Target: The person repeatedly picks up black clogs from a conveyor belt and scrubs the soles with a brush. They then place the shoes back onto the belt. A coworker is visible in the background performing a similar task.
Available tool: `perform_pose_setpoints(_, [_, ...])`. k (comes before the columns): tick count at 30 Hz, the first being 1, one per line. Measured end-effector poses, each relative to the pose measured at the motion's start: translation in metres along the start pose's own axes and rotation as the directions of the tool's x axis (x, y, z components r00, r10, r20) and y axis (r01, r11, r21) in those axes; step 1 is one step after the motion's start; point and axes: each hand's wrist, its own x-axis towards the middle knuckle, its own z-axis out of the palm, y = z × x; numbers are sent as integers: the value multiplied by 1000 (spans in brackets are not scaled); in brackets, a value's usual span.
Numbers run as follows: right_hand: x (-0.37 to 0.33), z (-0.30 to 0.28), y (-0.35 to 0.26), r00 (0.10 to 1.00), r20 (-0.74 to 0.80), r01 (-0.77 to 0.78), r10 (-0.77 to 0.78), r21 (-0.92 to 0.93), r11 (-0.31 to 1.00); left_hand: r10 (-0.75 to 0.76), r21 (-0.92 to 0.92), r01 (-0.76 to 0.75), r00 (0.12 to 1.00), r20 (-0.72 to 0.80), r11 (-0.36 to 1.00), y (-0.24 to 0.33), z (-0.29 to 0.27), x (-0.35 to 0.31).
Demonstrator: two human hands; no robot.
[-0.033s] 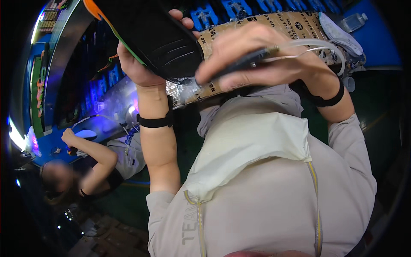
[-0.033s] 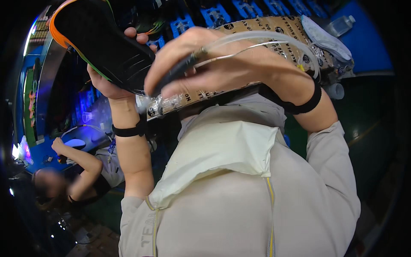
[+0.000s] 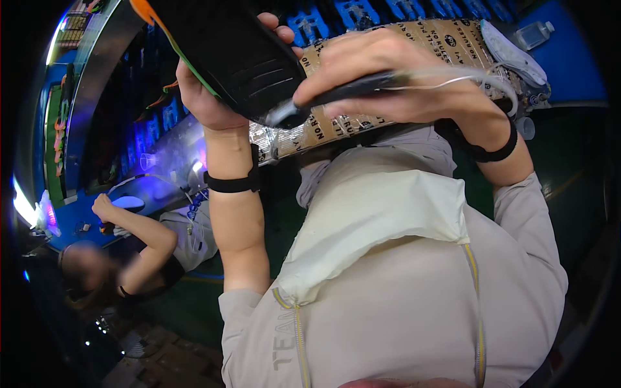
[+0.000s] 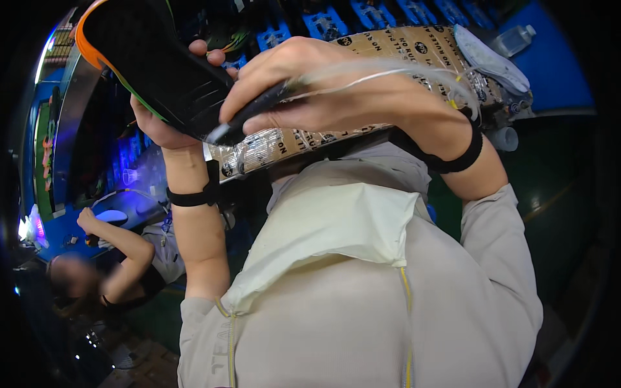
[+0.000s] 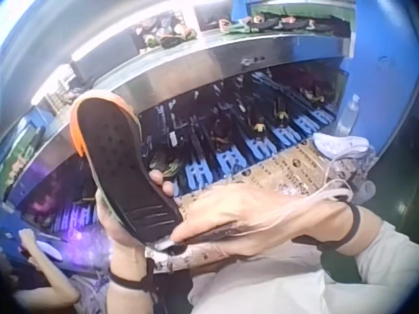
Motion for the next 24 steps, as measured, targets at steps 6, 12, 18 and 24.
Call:
perform_pose_setpoints(6, [1,-15,-13,964,260,-79,54,87,993,-199,139,210,976,-92,968,11,10,14])
perform_pose_setpoints(12, [0,-15,-7,959,282,75,-45,-96,993,-294,256,313,949,-112,915,23,3,32])
perform_pose_setpoints(18, [8,-14,-11,979,205,34,19,-251,967,-201,325,340,898,-391,883,38,-30,22])
perform_pose_setpoints(24, [2,-13,-16,985,175,27,9,-202,979,-221,394,476,812,-541,786,37,-22,25])
